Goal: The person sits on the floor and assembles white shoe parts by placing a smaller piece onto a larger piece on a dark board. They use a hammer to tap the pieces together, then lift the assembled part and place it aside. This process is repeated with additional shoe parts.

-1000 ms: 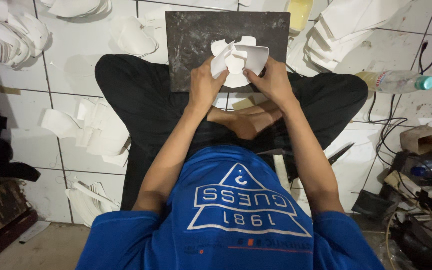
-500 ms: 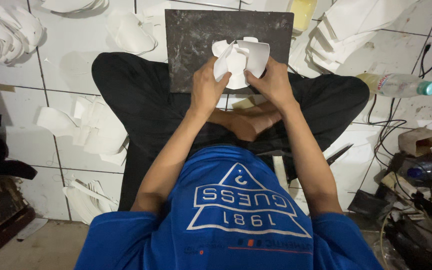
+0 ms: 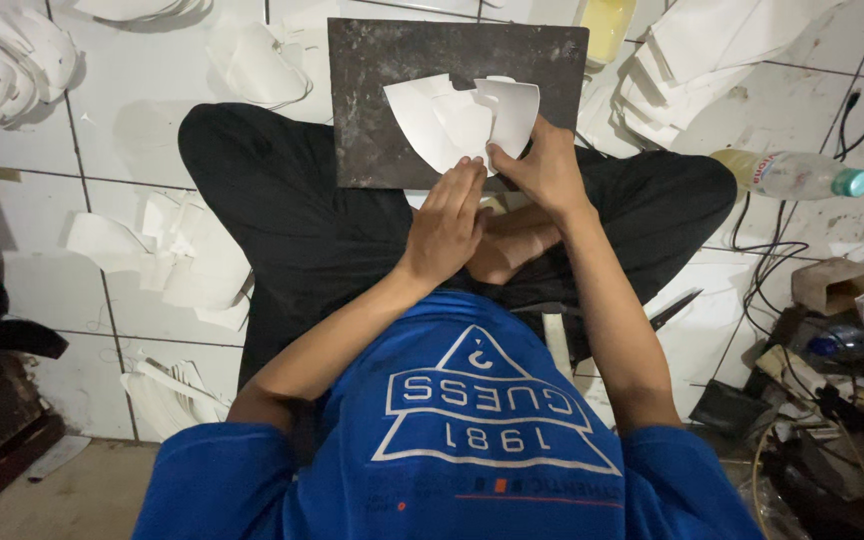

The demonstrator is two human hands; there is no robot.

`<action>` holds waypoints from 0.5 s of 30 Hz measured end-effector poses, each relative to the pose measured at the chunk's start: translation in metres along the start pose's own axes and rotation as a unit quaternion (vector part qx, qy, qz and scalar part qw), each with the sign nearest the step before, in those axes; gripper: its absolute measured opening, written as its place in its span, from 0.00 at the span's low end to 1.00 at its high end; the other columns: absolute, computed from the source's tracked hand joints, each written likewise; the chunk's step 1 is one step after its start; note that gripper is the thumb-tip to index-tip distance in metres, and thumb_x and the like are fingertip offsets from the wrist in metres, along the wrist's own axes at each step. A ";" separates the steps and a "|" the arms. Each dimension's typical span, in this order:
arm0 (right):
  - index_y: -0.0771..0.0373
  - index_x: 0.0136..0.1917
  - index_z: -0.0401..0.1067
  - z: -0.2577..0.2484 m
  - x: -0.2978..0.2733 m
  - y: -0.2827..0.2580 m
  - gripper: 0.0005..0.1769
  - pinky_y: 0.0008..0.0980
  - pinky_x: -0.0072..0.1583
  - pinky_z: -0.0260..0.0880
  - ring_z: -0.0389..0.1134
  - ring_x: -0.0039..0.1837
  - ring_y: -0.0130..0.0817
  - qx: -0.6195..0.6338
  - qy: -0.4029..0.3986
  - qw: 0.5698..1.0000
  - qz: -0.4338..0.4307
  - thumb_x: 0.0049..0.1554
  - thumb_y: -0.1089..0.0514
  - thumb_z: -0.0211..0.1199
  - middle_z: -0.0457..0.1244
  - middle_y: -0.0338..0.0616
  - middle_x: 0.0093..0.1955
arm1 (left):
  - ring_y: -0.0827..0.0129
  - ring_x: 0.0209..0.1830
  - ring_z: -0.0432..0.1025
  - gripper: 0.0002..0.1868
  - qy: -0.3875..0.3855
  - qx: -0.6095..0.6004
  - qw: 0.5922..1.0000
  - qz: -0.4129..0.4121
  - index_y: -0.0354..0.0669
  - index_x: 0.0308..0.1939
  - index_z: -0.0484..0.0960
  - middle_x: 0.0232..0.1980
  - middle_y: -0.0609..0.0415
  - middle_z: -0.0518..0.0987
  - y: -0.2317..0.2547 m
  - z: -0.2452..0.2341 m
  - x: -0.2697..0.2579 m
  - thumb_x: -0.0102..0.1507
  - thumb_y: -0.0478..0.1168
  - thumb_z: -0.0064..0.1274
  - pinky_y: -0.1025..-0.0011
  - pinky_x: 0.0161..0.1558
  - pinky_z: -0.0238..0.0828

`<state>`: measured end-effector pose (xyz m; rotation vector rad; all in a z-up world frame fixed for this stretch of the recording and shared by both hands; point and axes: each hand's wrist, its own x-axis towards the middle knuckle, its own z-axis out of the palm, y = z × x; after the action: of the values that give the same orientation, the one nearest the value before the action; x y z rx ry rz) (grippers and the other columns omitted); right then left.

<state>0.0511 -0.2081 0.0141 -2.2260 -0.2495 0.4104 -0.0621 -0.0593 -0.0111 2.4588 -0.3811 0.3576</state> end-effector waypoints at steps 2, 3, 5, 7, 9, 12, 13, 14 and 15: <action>0.71 0.40 0.67 0.001 -0.001 0.005 0.21 0.44 0.38 0.62 0.68 0.40 0.54 -0.003 -0.001 1.000 0.002 0.50 0.50 0.69 0.63 0.59 0.32 | 0.48 0.69 0.56 0.32 -0.040 0.001 0.999 -0.008 0.29 0.66 0.59 0.68 0.36 0.60 0.004 -0.003 -0.001 0.61 0.35 0.51 0.57 0.68 0.53; 0.70 0.40 0.67 0.003 -0.001 0.007 0.21 0.41 0.38 0.63 0.68 0.39 0.51 -0.004 -0.002 1.000 0.003 0.50 0.50 0.69 0.63 0.57 0.31 | 0.46 0.71 0.52 0.37 -0.080 0.004 0.997 -0.016 0.27 0.68 0.55 0.71 0.33 0.56 0.006 -0.005 -0.002 0.58 0.33 0.51 0.57 0.70 0.49; 0.71 0.40 0.66 0.001 0.000 0.004 0.21 0.41 0.38 0.63 0.68 0.40 0.53 0.000 -0.002 1.000 -0.001 0.50 0.51 0.69 0.63 0.60 0.32 | 0.46 0.72 0.50 0.39 -0.113 0.007 0.993 -0.022 0.26 0.68 0.54 0.71 0.32 0.53 0.011 -0.018 0.003 0.55 0.33 0.52 0.57 0.71 0.46; 0.72 0.40 0.66 0.000 -0.003 0.003 0.21 0.41 0.38 0.63 0.68 0.40 0.55 0.004 0.000 1.000 -0.002 0.49 0.53 0.69 0.62 0.63 0.32 | 0.46 0.73 0.47 0.42 -0.147 0.007 0.989 -0.027 0.25 0.69 0.53 0.72 0.32 0.51 0.014 -0.023 0.005 0.53 0.33 0.52 0.57 0.72 0.42; 0.73 0.41 0.65 0.000 -0.008 0.004 0.20 0.43 0.38 0.62 0.68 0.40 0.58 0.021 0.002 1.000 -0.019 0.51 0.54 0.68 0.62 0.63 0.33 | 0.45 0.75 0.42 0.54 -0.191 0.024 0.981 -0.038 0.25 0.70 0.49 0.74 0.32 0.46 0.014 -0.021 0.006 0.47 0.42 0.63 0.59 0.74 0.38; 0.73 0.40 0.66 0.001 -0.014 0.006 0.18 0.38 0.38 0.63 0.69 0.41 0.52 0.041 0.006 0.998 -0.045 0.53 0.56 0.68 0.63 0.62 0.34 | 0.44 0.75 0.41 0.57 -0.190 0.043 0.980 -0.032 0.24 0.69 0.50 0.73 0.31 0.46 0.018 -0.026 0.009 0.46 0.47 0.66 0.58 0.75 0.37; 0.73 0.40 0.66 -0.002 -0.017 0.002 0.18 0.38 0.38 0.63 0.69 0.41 0.52 0.040 0.005 0.998 -0.046 0.53 0.56 0.68 0.63 0.62 0.34 | 0.44 0.75 0.41 0.57 -0.189 0.043 0.981 -0.033 0.24 0.69 0.50 0.73 0.31 0.46 0.017 -0.023 0.007 0.46 0.47 0.66 0.58 0.75 0.37; 0.68 0.44 0.70 -0.004 -0.020 -0.002 0.17 0.40 0.45 0.64 0.68 0.47 0.51 0.067 -0.004 0.992 -0.108 0.53 0.52 0.68 0.64 0.55 0.40 | 0.43 0.74 0.44 0.54 -0.174 0.040 0.984 -0.023 0.23 0.67 0.54 0.72 0.31 0.49 0.016 -0.021 0.006 0.46 0.50 0.65 0.56 0.74 0.40; 0.62 0.47 0.74 -0.007 -0.022 -0.006 0.17 0.41 0.51 0.66 0.67 0.52 0.51 0.094 -0.013 0.981 -0.168 0.52 0.48 0.67 0.65 0.49 0.47 | 0.42 0.73 0.46 0.52 -0.159 0.038 0.987 -0.013 0.22 0.65 0.58 0.71 0.30 0.52 0.014 -0.019 0.005 0.47 0.53 0.64 0.53 0.72 0.43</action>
<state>0.0331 -0.2159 0.0271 -1.9487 -0.5685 0.2650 -0.0656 -0.0598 0.0125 2.5962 -0.4751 -0.0346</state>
